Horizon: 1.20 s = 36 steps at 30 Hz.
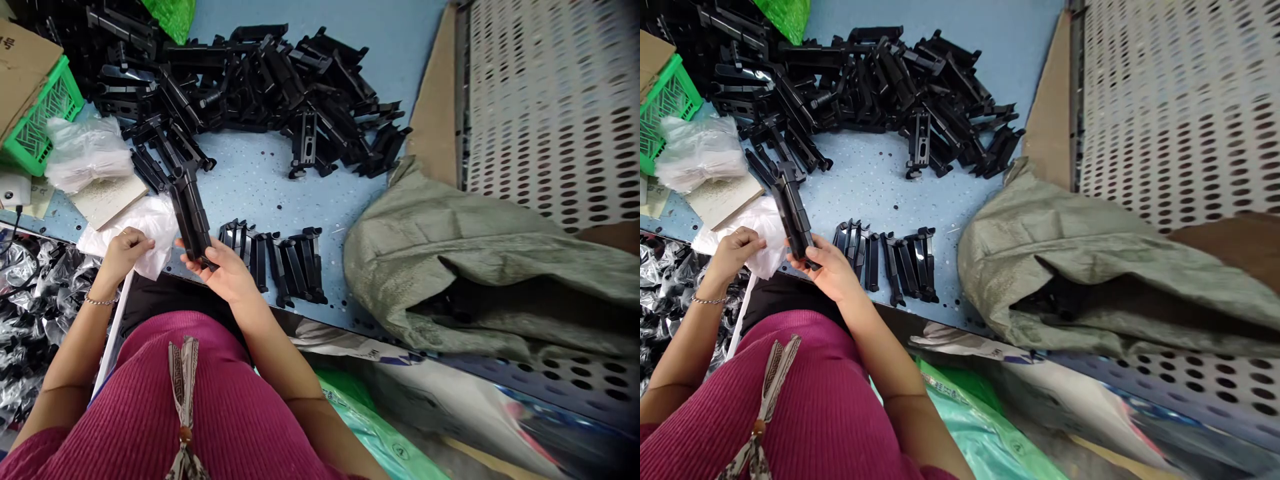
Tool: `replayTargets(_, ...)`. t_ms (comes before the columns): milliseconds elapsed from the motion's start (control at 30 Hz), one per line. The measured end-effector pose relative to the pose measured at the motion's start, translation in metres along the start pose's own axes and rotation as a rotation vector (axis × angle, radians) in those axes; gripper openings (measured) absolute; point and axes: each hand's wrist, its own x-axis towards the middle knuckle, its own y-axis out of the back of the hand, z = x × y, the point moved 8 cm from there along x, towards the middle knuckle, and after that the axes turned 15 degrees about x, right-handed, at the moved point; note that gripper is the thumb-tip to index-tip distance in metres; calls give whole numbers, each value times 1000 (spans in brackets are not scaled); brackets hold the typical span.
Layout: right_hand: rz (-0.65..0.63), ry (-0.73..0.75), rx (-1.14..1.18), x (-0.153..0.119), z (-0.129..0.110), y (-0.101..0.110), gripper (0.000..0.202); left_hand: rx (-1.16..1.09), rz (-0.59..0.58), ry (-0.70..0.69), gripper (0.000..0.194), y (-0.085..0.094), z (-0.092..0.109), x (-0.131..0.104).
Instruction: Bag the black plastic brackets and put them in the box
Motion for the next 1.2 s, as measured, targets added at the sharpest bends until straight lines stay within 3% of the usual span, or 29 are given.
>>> replayTargets(67,-55,-117,79,10,21,-9,43,19,-20,-9,24,1,4,-2)
replayTargets(167,-3,-169,171,28,46,-5,36,49,38,16,18,15,7,-11)
replayTargets(267,90,-97,189,34,49,7,34,272,95,-192,17,29,26,-24)
replayTargets(367,60,-51,203,17,41,9,33,528,72,-350,33,29,35,-28)
replayTargets(433,-37,-169,241,-1,47,4,36,538,83,-341,39,32,30,-20)
replayTargets(533,-166,-476,349,-23,74,-2,45,435,112,-320,51,37,22,-9)
replayTargets(600,-186,-597,423,-25,90,-1,48,409,116,-334,59,37,18,-10)
replayTargets(667,-180,-623,460,-16,98,1,50,433,101,-400,64,30,22,-22)
replayTargets(767,-116,-515,298,2,98,6,51,459,12,-578,72,4,41,-59)
replayTargets(833,-10,-289,17,9,83,12,45,449,-55,-664,79,-15,55,-85)
replayTargets(900,11,-61,-283,5,64,6,36,441,-98,-687,81,-24,69,-106)
replayTargets(967,-129,18,-469,-6,61,-14,40,451,-53,-708,77,-15,83,-122)
replayTargets(1033,-348,-58,-516,-20,72,-36,56,503,22,-730,62,9,90,-139)
replayTargets(1100,-517,-182,-513,-32,84,-50,70,606,36,-649,41,36,75,-151)
replayTargets(1133,-565,-232,-527,-36,89,-53,73,688,-18,-530,32,46,54,-154)
replayTargets(1200,-564,-256,-602,-35,91,-50,64,894,-261,-141,28,55,-18,-160)
